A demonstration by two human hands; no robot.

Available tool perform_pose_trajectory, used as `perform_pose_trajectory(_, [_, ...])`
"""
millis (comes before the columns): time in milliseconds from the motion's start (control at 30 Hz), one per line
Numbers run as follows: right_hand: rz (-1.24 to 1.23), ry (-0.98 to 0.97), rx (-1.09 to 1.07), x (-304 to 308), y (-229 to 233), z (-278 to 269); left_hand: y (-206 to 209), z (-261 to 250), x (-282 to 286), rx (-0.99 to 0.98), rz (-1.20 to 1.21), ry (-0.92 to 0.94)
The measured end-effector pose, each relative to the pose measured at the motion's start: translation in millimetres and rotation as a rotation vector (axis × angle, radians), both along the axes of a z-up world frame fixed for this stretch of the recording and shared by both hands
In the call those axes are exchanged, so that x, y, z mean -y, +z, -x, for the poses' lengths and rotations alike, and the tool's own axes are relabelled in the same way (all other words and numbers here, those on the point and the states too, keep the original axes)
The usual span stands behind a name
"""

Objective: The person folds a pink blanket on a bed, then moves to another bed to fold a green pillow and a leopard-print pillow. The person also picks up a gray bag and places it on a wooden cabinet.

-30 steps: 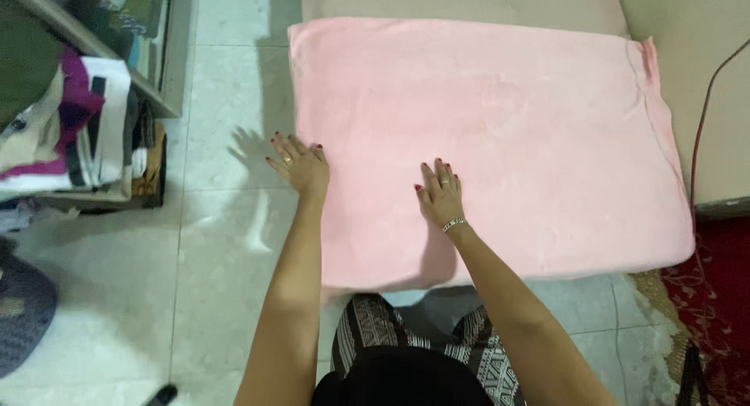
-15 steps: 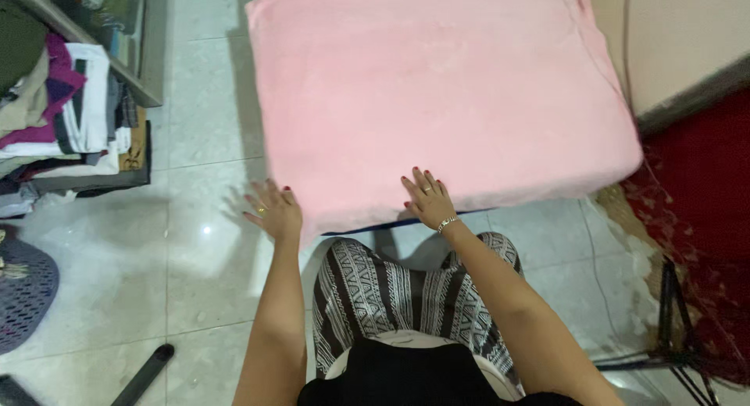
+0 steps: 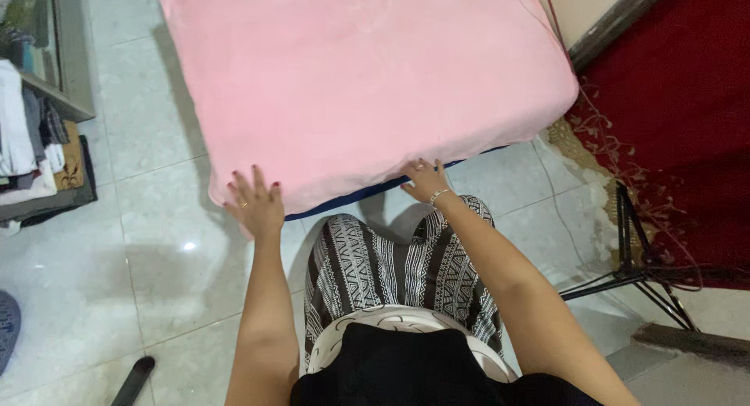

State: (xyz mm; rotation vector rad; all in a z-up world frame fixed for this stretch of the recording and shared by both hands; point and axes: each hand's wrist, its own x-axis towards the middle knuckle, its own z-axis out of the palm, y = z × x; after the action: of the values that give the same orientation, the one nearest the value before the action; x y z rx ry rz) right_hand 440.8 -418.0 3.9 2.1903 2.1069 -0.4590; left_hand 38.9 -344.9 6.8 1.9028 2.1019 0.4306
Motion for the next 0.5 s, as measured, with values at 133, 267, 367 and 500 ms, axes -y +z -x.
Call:
perform_pose_trajectory(133, [-0.205,-0.224,-0.042,12.2,2.2,-49.4,-10.3,-14.4,-4.7,0.025,-0.231,0.15])
perform_pose_trajectory(267, [-0.234,-0.301,-0.084,18.0,-4.9,-94.2,-5.7,-73.5,-28.3,-0.057,-0.253,-0.022])
perform_pose_trajectory(367, [-0.291,-0.324,-0.121,23.4,-13.8,-108.7,-1.0,-124.6,-47.5,-0.131,-0.22,-0.206])
perform_pose_trajectory(500, [-0.383,-0.318,-0.156,30.1,-23.8,-130.9,-0.9,-156.9,-54.8,-0.075,-0.096,-0.267])
